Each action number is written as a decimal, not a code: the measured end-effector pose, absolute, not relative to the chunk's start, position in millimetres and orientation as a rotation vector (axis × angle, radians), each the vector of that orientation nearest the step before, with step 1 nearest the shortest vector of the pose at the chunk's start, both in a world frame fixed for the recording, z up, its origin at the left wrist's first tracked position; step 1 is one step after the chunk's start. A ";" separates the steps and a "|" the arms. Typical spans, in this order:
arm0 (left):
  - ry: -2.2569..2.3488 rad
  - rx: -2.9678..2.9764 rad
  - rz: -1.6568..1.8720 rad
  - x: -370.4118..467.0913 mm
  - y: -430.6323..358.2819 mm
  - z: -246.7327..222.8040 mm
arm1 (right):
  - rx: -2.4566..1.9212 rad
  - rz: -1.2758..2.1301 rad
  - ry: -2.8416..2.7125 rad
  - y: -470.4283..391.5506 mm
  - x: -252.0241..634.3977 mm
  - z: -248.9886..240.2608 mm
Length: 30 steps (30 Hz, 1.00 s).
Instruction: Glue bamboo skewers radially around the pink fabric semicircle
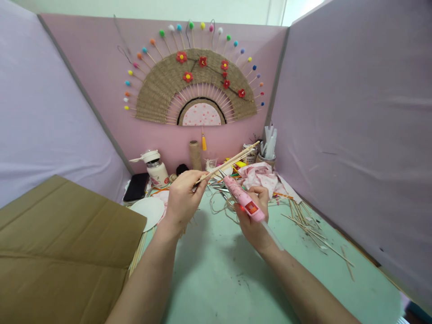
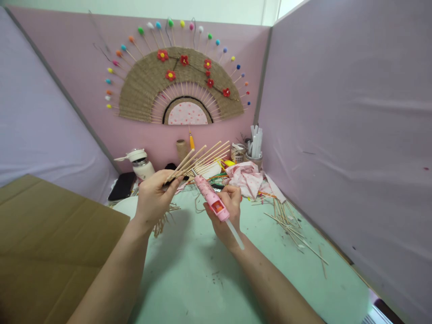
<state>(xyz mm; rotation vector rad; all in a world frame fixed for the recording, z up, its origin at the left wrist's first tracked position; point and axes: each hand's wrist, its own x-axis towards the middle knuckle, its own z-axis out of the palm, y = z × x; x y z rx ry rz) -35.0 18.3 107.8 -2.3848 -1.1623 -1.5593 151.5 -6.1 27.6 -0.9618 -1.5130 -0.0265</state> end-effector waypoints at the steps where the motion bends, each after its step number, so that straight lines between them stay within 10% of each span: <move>1: -1.161 -2.386 -1.561 -35.1 18.5 107.9 | -0.961 -0.024 -1.514 -6.2 151.6 27.8; 30: -1.144 -2.394 -1.565 -34.6 19.5 106.9 | -0.963 0.006 -1.492 -5.1 151.9 26.5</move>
